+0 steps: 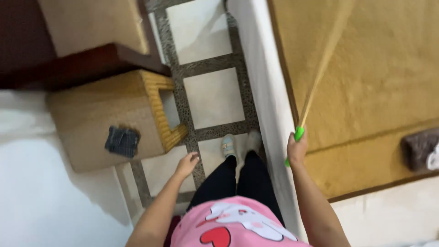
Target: Organizing small toy blocks into a pouch, sweeping the tiled floor, and wiping a wicker shelf with a cloth.
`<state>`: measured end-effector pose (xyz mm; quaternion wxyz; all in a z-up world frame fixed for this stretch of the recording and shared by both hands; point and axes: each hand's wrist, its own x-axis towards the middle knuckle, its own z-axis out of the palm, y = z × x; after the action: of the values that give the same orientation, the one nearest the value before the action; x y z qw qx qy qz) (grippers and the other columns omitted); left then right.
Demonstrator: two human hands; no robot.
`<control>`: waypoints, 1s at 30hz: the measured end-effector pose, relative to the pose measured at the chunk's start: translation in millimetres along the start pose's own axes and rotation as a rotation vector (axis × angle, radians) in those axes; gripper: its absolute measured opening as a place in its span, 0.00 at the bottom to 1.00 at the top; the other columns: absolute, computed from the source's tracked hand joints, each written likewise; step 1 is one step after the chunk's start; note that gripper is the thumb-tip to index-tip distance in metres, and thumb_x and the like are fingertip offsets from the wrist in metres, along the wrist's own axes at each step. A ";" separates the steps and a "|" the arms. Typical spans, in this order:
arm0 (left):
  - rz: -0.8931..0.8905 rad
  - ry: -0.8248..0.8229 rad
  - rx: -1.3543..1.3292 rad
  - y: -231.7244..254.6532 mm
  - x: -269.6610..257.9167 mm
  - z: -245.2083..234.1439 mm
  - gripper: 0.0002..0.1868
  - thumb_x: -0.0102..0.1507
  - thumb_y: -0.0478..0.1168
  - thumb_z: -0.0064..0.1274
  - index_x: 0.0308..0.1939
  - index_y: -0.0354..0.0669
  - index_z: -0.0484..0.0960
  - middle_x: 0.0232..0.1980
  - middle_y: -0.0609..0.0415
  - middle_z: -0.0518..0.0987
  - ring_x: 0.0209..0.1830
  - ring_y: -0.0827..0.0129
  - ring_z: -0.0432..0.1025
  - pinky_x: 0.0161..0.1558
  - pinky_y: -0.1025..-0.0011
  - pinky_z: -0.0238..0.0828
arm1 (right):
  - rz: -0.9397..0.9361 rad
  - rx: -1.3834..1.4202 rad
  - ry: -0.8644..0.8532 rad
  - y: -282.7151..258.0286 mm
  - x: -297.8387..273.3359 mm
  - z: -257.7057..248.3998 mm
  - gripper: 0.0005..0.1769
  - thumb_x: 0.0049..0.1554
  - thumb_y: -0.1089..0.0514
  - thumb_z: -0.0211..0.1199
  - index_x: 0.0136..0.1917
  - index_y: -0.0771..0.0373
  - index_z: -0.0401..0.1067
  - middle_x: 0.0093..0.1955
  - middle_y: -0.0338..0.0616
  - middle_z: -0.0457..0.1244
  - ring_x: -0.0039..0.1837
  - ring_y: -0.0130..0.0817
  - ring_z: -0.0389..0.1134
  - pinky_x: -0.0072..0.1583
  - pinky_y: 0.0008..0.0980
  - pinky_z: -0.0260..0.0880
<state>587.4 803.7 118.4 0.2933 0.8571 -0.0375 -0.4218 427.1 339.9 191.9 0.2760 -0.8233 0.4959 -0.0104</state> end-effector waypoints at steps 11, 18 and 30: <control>-0.262 0.187 -0.049 5.2 37.3 -57.3 0.28 0.64 0.54 0.55 0.64 0.44 0.78 0.58 0.41 0.82 0.57 0.50 0.77 0.57 0.57 0.72 | -0.412 0.110 -0.115 -95.3 115.9 -32.9 0.33 0.62 0.55 0.66 0.77 0.57 0.61 0.46 0.68 0.67 0.46 0.63 0.70 0.46 0.51 0.70; -0.224 0.259 -0.152 124.3 115.3 -80.7 0.28 0.65 0.55 0.53 0.64 0.45 0.79 0.61 0.44 0.81 0.60 0.53 0.76 0.61 0.60 0.71 | -0.174 -0.090 -0.488 -172.5 215.4 -70.8 0.35 0.59 0.52 0.63 0.78 0.54 0.60 0.43 0.62 0.69 0.41 0.57 0.72 0.43 0.50 0.72; -0.023 0.771 -0.375 189.0 209.3 -168.0 0.28 0.64 0.48 0.58 0.65 0.39 0.75 0.64 0.37 0.77 0.66 0.46 0.70 0.65 0.57 0.67 | -0.577 -0.010 -0.483 -464.7 280.3 -20.1 0.35 0.61 0.54 0.66 0.80 0.47 0.62 0.41 0.60 0.67 0.41 0.47 0.68 0.46 0.44 0.70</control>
<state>881.5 661.7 152.0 0.4320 0.8842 0.1620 -0.0730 940.4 265.8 352.9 0.3665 -0.9093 0.1641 0.1090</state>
